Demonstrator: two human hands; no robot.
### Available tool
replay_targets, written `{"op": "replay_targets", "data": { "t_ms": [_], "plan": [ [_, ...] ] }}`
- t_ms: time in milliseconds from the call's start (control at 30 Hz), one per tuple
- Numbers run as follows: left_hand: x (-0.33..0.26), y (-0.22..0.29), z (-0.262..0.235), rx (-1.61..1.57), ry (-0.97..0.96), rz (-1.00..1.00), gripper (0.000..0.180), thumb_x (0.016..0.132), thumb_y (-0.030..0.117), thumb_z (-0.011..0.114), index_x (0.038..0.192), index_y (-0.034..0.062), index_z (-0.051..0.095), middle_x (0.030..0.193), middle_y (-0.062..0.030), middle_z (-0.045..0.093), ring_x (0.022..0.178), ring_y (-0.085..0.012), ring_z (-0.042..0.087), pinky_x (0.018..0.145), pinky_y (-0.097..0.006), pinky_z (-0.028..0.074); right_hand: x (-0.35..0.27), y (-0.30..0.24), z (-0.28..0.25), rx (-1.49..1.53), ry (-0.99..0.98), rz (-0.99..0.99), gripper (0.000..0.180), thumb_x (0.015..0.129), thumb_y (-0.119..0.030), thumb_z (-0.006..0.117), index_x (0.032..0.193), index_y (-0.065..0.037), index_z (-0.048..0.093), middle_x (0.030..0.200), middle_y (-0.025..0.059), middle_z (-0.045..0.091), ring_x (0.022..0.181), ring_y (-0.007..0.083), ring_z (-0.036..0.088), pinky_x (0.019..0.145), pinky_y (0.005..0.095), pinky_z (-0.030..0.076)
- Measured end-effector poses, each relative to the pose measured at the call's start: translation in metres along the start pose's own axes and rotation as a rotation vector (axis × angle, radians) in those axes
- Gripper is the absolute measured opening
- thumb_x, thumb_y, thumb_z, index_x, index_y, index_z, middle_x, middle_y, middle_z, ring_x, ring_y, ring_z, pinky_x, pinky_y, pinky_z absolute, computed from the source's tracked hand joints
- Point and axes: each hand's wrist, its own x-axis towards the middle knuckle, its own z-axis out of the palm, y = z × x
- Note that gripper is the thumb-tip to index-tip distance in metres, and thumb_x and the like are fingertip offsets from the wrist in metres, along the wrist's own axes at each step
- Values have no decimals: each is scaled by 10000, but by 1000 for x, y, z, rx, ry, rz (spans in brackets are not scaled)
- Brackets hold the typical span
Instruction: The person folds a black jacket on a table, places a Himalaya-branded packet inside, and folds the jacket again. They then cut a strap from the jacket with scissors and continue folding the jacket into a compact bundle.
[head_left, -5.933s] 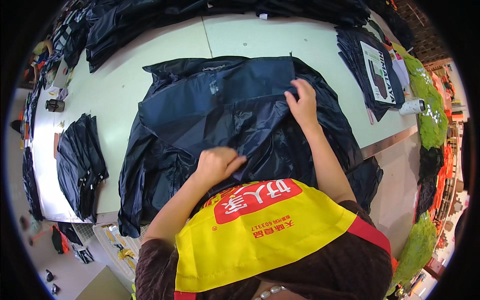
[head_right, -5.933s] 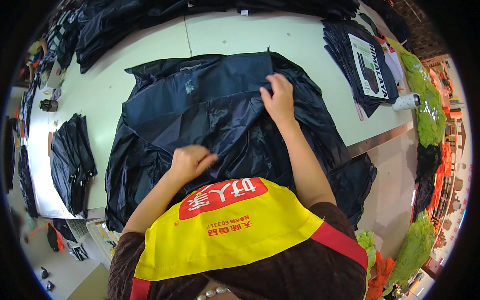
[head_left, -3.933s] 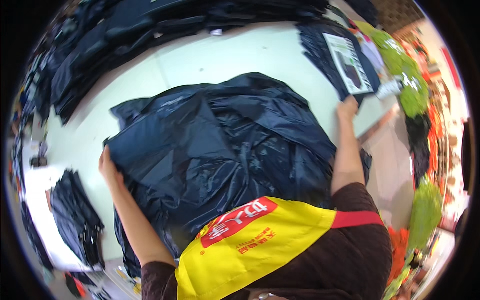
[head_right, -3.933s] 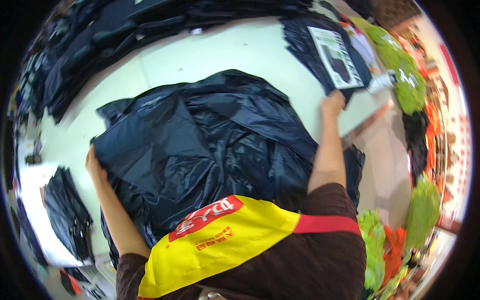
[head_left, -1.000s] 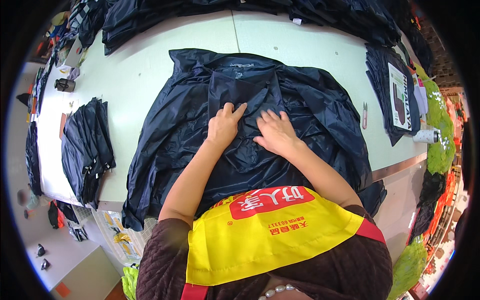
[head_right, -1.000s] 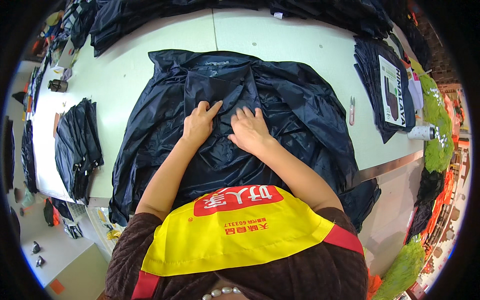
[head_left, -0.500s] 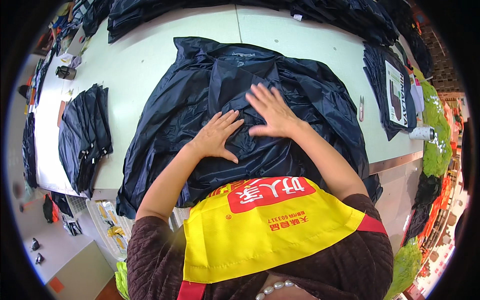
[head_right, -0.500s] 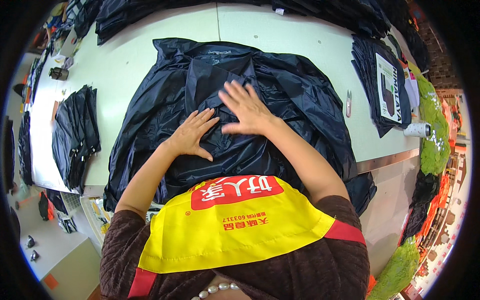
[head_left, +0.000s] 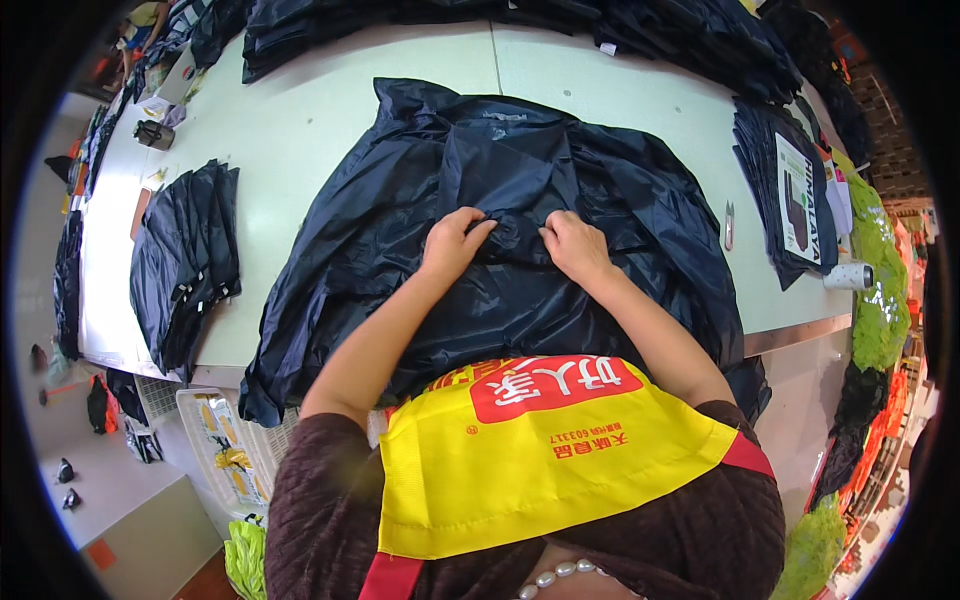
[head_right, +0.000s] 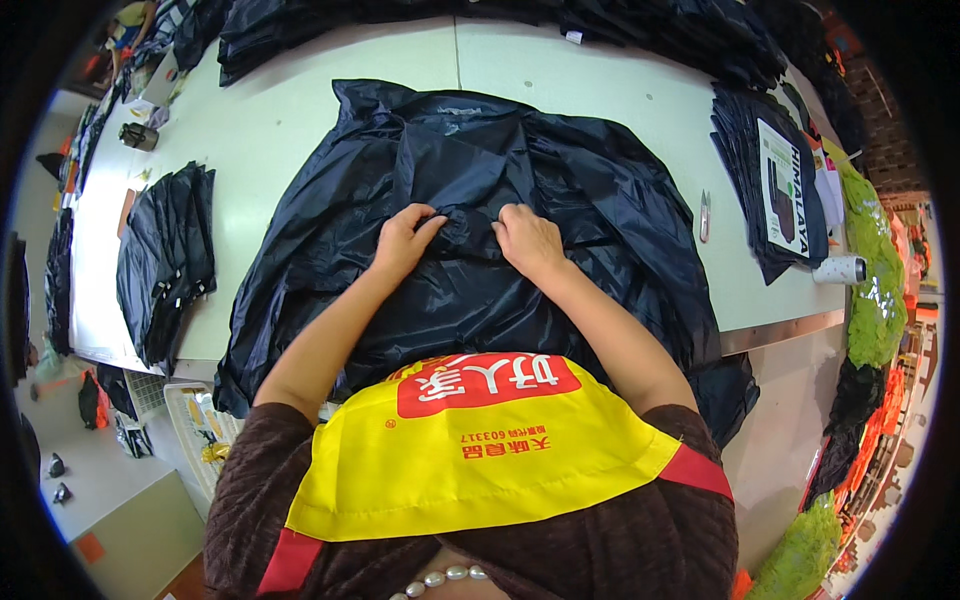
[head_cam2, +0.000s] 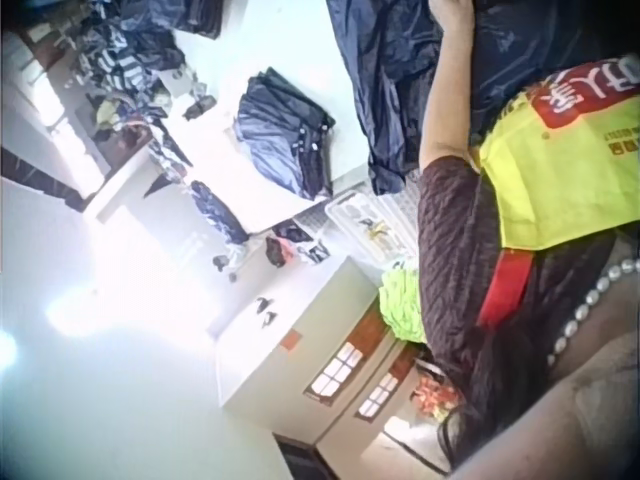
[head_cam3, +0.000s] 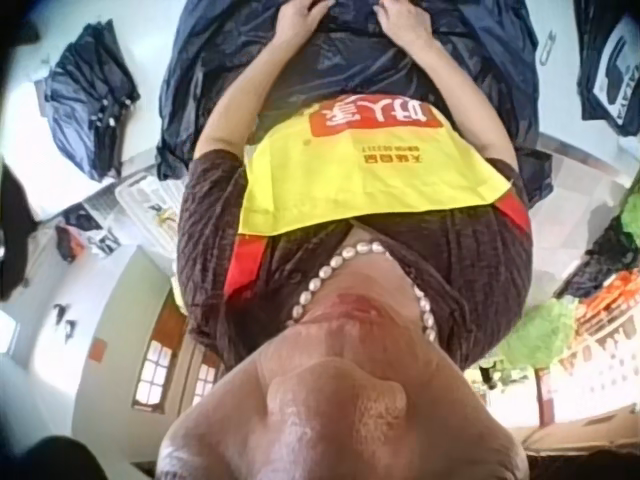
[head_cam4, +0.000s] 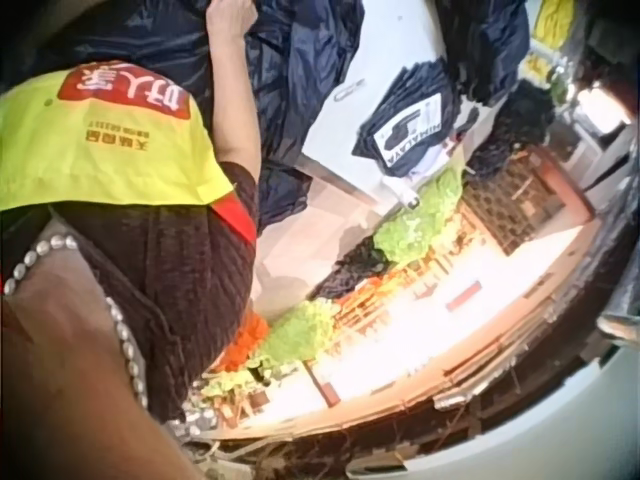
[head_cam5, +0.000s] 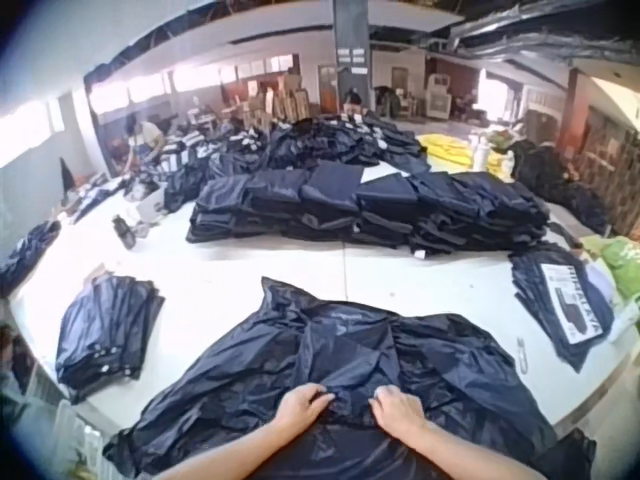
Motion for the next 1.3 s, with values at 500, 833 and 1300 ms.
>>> {"op": "replay_targets", "data": {
  "t_ms": [500,833,1300],
  "plan": [
    [-15,240,-45,-522,-858,298,370,792,240,641,1087,17,618,1043,-189,623,987,-291,603,844,-367,466,7,-3,19,-316,-149,-579,603,840,-355,580,1312,-3,445,1436,143,339,1345,293,277,1069,501,233],
    [-36,317,18,-336,-904,736,258,679,167,611,848,-22,564,805,-151,605,782,-328,596,682,-420,468,3,-6,13,-297,-74,-606,621,839,-379,593,1303,7,446,1420,165,349,1326,314,298,1063,500,238],
    [-26,255,-28,-755,-506,938,181,886,171,544,958,44,650,900,-113,642,844,-275,615,733,-354,490,5,-4,20,-248,-26,-649,630,816,-403,606,1274,9,474,1392,163,393,1318,308,317,1047,505,256]
  ]
}}
